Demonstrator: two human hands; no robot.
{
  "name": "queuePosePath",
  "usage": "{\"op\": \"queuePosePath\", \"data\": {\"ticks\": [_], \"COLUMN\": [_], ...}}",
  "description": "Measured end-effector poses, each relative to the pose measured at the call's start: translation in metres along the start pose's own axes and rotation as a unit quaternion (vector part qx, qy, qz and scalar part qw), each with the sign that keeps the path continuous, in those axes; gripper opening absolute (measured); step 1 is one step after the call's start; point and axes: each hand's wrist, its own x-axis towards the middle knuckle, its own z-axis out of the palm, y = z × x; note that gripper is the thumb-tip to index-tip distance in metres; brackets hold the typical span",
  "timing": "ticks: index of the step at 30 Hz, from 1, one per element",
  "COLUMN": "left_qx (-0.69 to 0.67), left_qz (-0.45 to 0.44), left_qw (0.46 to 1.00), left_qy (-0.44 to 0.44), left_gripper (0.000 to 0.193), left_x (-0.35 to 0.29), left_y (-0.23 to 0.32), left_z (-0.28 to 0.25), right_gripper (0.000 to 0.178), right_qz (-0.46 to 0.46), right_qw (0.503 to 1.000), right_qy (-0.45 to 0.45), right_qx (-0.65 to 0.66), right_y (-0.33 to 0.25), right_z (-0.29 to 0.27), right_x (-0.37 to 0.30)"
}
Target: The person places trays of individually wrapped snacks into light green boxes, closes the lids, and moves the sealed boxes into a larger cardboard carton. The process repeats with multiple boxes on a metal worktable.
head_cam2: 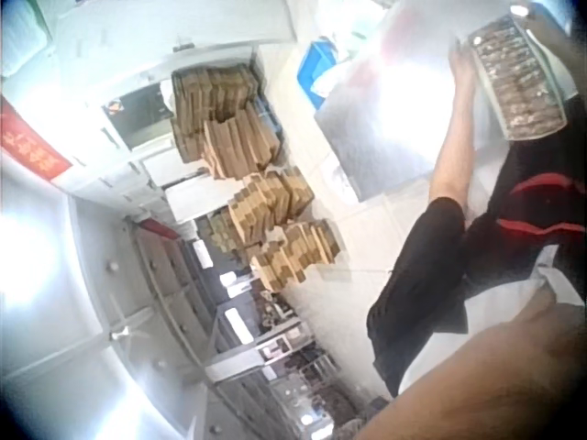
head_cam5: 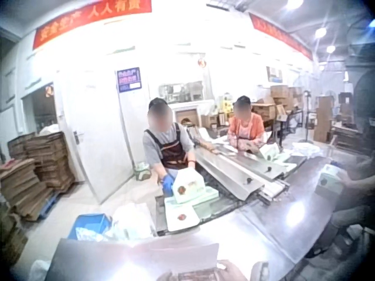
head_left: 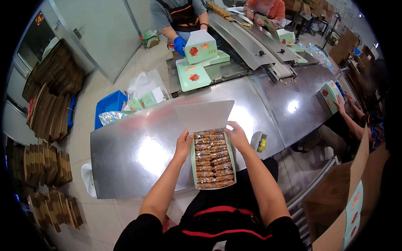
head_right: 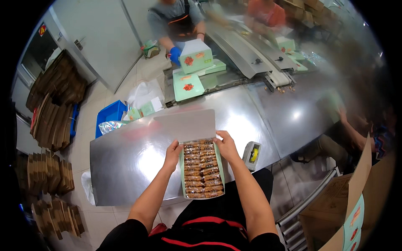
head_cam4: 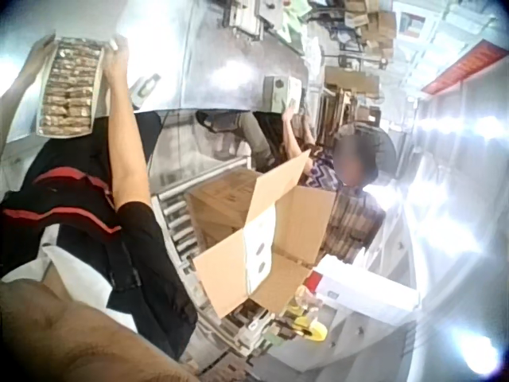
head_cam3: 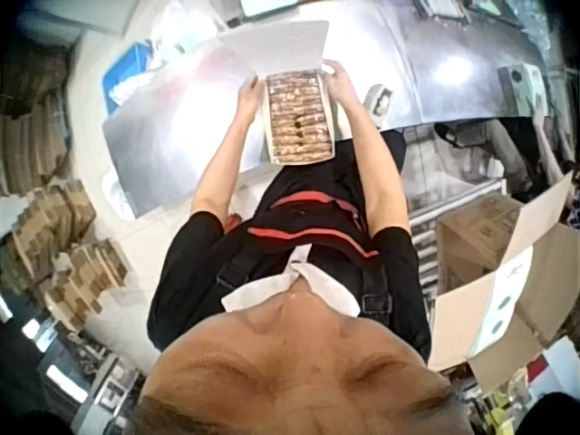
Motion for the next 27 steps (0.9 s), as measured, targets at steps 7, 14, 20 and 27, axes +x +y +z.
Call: {"op": "queuePosePath", "data": {"ticks": [7, 14, 20, 27], "left_qx": [-0.096, -0.150, -0.110, -0.054], "left_qz": [0.088, 0.023, -0.058, -0.029], "left_qw": [0.991, 0.983, 0.988, 0.997], "left_qy": [0.007, -0.107, -0.095, -0.049], "left_gripper": [0.022, 0.025, 0.023, 0.026], "left_x": [0.010, 0.007, 0.001, 0.002], "left_y": [-0.015, 0.016, 0.037, 0.023], "left_z": [0.007, -0.013, -0.011, 0.005], "right_gripper": [0.012, 0.018, 0.018, 0.019], "right_qz": [0.141, 0.181, 0.218, 0.258], "right_qw": [0.979, 0.937, 0.932, 0.938], "right_qy": [-0.013, -0.038, -0.050, -0.034], "right_qx": [0.149, 0.296, 0.284, 0.228], "right_y": [0.002, 0.003, -0.022, -0.001], "right_z": [0.012, 0.003, -0.005, 0.004], "right_x": [-0.002, -0.007, -0.009, -0.007]}}
